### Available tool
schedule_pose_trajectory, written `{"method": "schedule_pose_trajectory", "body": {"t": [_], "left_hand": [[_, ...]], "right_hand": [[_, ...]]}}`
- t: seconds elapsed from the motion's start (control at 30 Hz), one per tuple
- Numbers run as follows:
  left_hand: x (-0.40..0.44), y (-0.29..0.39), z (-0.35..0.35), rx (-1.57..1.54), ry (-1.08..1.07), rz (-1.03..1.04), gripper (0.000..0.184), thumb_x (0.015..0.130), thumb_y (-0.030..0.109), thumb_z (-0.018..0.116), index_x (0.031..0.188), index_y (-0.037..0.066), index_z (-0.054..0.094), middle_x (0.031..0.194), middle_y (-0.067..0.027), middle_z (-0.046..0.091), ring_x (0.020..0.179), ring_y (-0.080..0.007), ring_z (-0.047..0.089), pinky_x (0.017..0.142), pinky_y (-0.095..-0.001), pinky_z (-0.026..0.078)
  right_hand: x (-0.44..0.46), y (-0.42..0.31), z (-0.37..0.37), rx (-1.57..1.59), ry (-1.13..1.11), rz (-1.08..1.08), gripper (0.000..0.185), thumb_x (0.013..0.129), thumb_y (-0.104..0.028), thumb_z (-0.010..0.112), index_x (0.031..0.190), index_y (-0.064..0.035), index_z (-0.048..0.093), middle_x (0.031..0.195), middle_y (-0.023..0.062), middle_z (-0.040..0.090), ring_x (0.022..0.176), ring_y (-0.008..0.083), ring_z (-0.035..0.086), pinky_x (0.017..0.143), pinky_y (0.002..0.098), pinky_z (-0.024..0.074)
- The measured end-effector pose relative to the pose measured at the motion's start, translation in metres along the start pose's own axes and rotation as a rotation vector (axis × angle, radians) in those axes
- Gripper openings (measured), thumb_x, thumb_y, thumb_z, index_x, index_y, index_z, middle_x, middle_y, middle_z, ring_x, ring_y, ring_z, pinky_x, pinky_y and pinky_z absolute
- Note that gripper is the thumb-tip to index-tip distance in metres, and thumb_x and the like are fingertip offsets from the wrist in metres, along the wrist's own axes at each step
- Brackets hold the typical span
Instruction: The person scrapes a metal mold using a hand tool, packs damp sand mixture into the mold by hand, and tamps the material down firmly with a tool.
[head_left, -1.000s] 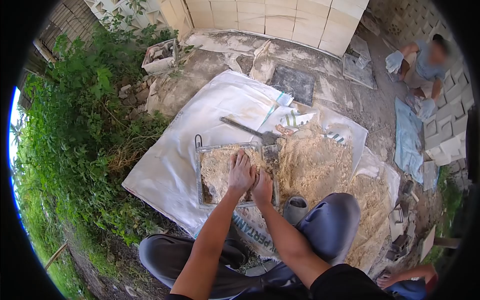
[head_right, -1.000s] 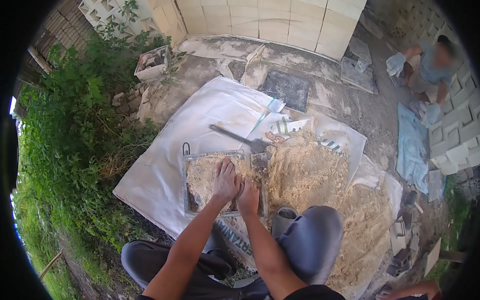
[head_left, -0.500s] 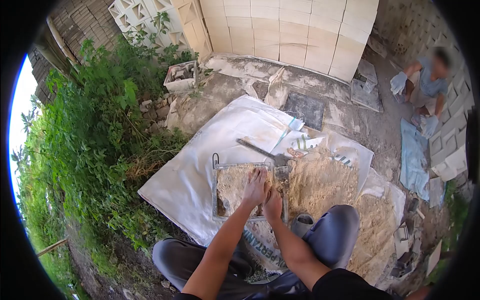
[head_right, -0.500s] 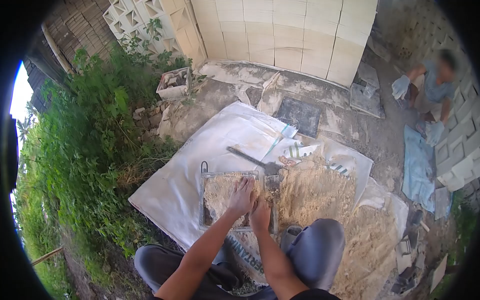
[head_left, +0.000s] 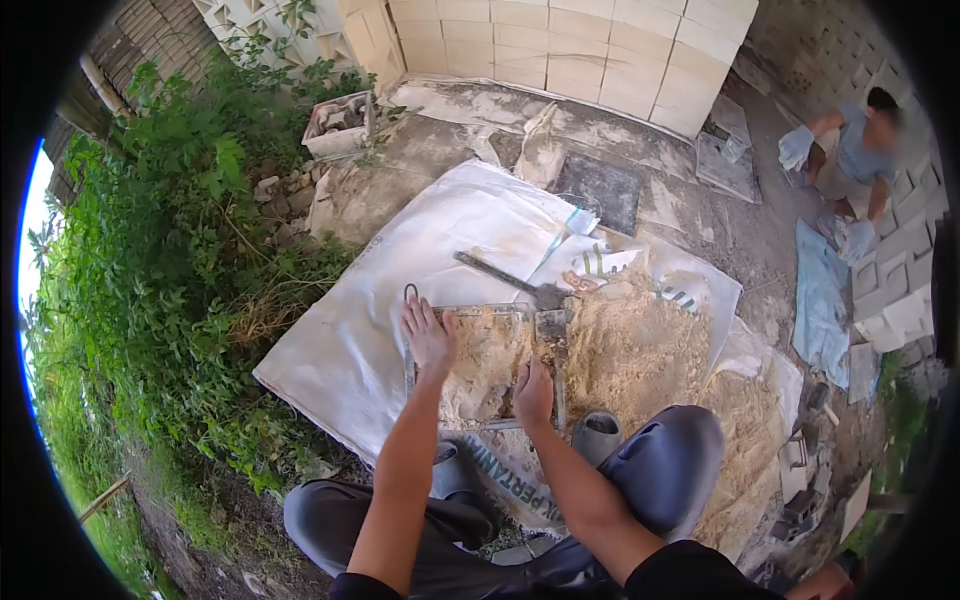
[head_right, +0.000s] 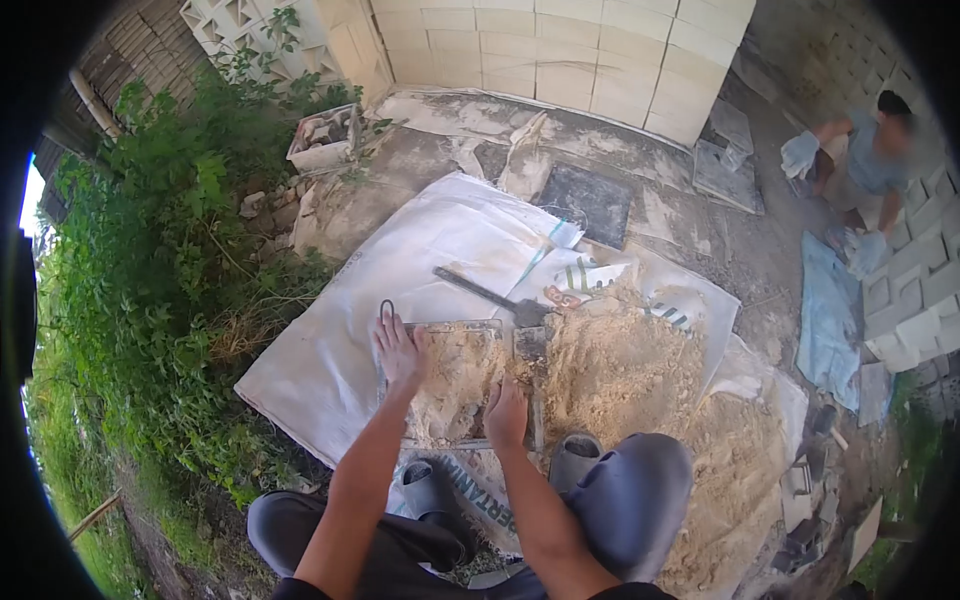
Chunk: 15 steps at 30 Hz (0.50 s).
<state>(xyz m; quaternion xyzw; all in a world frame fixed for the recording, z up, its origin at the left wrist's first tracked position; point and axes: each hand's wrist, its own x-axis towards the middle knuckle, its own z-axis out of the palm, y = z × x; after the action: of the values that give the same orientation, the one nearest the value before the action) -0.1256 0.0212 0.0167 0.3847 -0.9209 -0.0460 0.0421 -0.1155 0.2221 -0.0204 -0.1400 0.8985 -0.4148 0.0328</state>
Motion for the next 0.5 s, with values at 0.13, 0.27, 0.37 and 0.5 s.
{"method": "schedule_pose_trajectory", "body": {"t": [0.13,0.27,0.37,0.5], "left_hand": [[-0.008,0.011,0.004,0.057,-0.057,0.330,0.059,0.098,0.041,0.015,0.146,0.006,0.018,0.155,-0.0097,0.009,0.143,-0.0239,0.004,0.116,-0.0422,0.001],[-0.036,0.047,0.008,-0.135,-0.071,0.756,0.052,0.098,0.030,0.025,0.144,0.004,0.024,0.152,-0.0120,0.020,0.142,-0.0245,0.013,0.115,-0.0406,0.010],[-0.063,0.038,0.009,-0.244,-0.074,0.842,0.052,0.096,0.024,0.033,0.143,0.003,0.027,0.150,-0.0134,0.025,0.140,-0.0257,0.020,0.115,-0.0410,0.015],[-0.092,0.020,-0.002,-0.314,-0.063,0.891,0.051,0.091,0.019,0.042,0.139,0.002,0.034,0.146,-0.0132,0.032,0.137,-0.0265,0.027,0.113,-0.0413,0.020]], "right_hand": [[-0.002,0.001,0.004,-0.039,0.059,-0.058,0.037,0.097,-0.022,0.041,0.121,0.0050,0.047,0.104,0.0231,0.058,0.098,0.0384,0.053,0.086,0.0450,0.0405],[0.000,0.000,0.000,0.003,0.072,-0.079,0.036,0.096,-0.020,0.040,0.121,0.0052,0.047,0.106,0.0238,0.057,0.099,0.0392,0.052,0.088,0.0455,0.0400],[-0.002,0.003,0.005,0.032,0.057,-0.071,0.037,0.095,-0.019,0.040,0.124,0.0051,0.046,0.111,0.0250,0.056,0.104,0.0399,0.051,0.091,0.0450,0.0394],[-0.003,0.005,0.005,0.028,0.030,-0.053,0.041,0.094,-0.017,0.039,0.129,0.0050,0.042,0.120,0.0254,0.053,0.113,0.0397,0.049,0.096,0.0440,0.0385]]}}
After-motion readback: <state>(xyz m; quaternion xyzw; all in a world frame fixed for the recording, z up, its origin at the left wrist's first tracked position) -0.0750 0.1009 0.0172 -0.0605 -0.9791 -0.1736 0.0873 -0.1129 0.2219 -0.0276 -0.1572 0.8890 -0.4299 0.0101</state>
